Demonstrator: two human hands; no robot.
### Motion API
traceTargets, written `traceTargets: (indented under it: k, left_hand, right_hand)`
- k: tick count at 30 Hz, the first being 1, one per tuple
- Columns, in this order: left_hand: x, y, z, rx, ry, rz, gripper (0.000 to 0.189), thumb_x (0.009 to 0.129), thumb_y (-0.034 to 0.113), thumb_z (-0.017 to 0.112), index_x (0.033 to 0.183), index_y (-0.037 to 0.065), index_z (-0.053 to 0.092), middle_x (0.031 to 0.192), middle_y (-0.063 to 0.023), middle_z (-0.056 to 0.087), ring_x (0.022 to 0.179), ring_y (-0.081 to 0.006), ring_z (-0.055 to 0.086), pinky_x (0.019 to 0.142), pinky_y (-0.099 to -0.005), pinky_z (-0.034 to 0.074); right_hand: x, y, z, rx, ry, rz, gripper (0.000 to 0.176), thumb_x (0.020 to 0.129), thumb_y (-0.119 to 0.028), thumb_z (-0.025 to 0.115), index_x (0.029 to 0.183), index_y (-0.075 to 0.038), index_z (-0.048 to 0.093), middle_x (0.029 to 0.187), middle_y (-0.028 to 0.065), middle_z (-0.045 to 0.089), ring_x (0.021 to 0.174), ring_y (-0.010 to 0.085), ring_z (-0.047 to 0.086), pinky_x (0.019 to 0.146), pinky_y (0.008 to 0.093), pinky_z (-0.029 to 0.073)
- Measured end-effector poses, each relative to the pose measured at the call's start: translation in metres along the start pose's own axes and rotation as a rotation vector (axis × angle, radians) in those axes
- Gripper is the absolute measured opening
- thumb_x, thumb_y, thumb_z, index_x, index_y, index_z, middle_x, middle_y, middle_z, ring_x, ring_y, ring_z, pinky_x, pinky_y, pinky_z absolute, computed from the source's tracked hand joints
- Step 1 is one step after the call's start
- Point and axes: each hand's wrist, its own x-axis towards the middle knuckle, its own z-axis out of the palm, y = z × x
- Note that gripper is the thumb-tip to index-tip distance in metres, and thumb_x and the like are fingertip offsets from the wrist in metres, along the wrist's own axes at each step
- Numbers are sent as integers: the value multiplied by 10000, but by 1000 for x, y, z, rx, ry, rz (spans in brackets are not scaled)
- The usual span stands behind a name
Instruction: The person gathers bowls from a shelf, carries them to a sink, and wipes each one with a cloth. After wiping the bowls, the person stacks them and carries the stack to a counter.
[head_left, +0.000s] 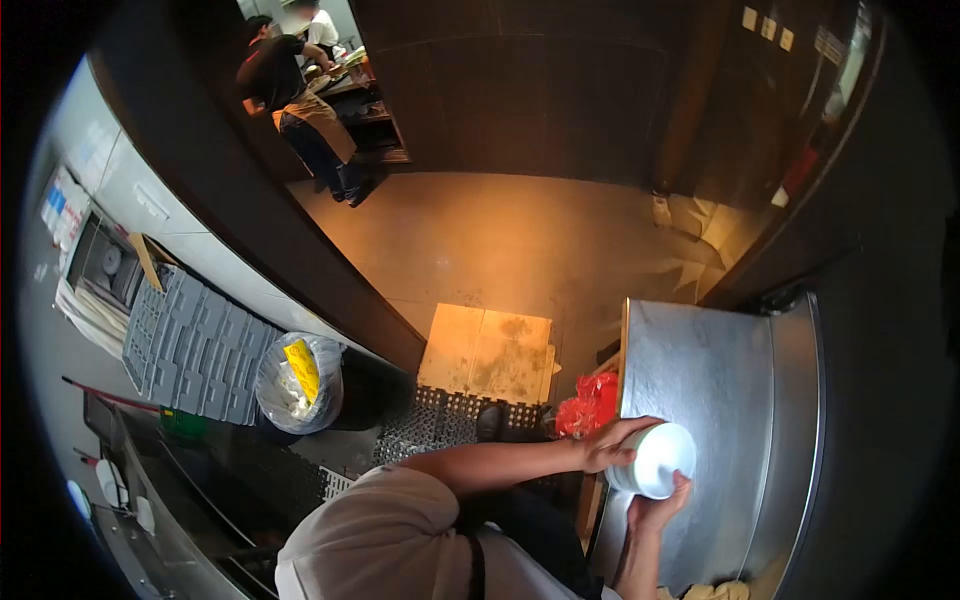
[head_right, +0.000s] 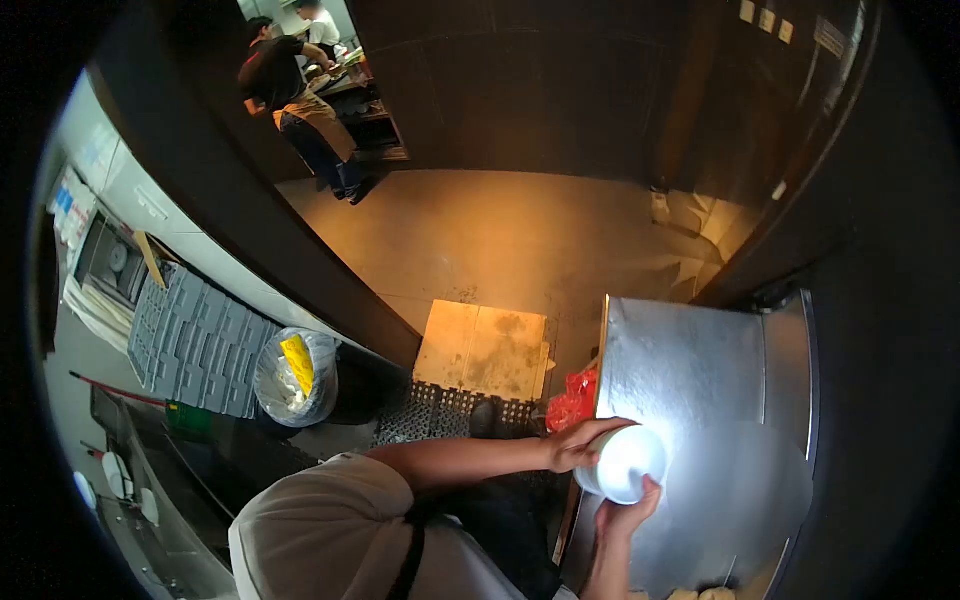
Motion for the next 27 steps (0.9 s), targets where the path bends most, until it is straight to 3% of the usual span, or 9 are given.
traceTargets:
  k: [2, 5, 8, 11, 15, 16, 20, 23, 27]
  left_hand:
    - [-19, 37, -30, -64, 34, -18, 1088, 774, 765, 581, 1455, -45, 331, 1393, -193, 487, 1332, -284, 434, 1092, -395, 346]
    - [-54, 50, -94, -243, 82, -94, 956, 860, 647, 581, 1478, -30, 308, 1398, -181, 494, 1325, -266, 442, 1108, -395, 331]
    - [-78, 76, -174, -305, 99, -76, 910, 879, 644, 557, 1458, -28, 353, 1397, -161, 503, 1295, -249, 472, 1093, -382, 351]
    - [-111, 72, -259, -404, 129, -126, 858, 886, 641, 549, 1408, -30, 433, 1354, -146, 540, 1275, -228, 482, 1080, -367, 360]
    - [-137, 108, -356, -138, -57, -230, 786, 915, 623, 514, 1362, -23, 491, 1277, -117, 587, 1196, -202, 527, 1037, -353, 393]
    - [-138, 112, -374, -131, -67, -260, 760, 931, 614, 495, 1377, -2, 483, 1281, -108, 590, 1155, -196, 555, 1017, -348, 417]
    - [-148, 95, -444, -550, 109, -400, 798, 903, 623, 541, 1417, 22, 433, 1335, -118, 567, 1184, -211, 557, 1037, -357, 417]
    - [-161, 91, -495, -731, 159, -348, 859, 866, 626, 596, 1438, 17, 402, 1379, -120, 538, 1242, -215, 526, 1064, -354, 394]
    - [-146, 118, -591, -652, 160, -276, 937, 830, 611, 653, 1466, -7, 352, 1437, -129, 481, 1303, -215, 468, 1112, -347, 333]
  right_hand:
    - [-11, 18, 35, 21, -37, 112, 577, 853, -397, 565, 1289, -23, 509, 1242, 110, 587, 1157, 298, 562, 1007, 452, 425]
    - [-17, 40, 100, -148, -259, 270, 757, 905, -649, 489, 1375, -57, 443, 1300, 104, 554, 1220, 285, 517, 1027, 464, 398]
    - [-13, 69, 161, -255, -509, 363, 819, 917, -700, 413, 1405, -42, 396, 1391, 101, 480, 1257, 256, 492, 1043, 412, 403]
    - [-9, 78, 244, -324, -694, 466, 774, 913, -703, 409, 1321, -46, 435, 1332, 104, 508, 1227, 263, 508, 1020, 392, 427]
    - [66, 146, 302, -933, -887, 276, 512, 995, -499, 491, 1224, -44, 435, 1218, 107, 544, 1167, 197, 513, 993, 325, 417]
    - [69, 160, 328, -834, -884, 191, 407, 993, -333, 577, 1238, -25, 472, 1171, 103, 583, 1114, 158, 535, 939, 296, 442]
    - [94, 211, 414, -958, -1042, 230, 351, 950, -184, 632, 1244, -4, 562, 1073, 84, 656, 958, 148, 614, 851, 308, 499]
    - [139, 252, 457, -1004, -1103, 398, 305, 955, -174, 616, 1206, -3, 583, 1043, 82, 663, 946, 142, 618, 845, 305, 503]
    - [180, 303, 556, -1029, -1083, 480, 285, 948, -155, 599, 1183, 7, 589, 1005, 73, 657, 891, 136, 614, 820, 296, 506]
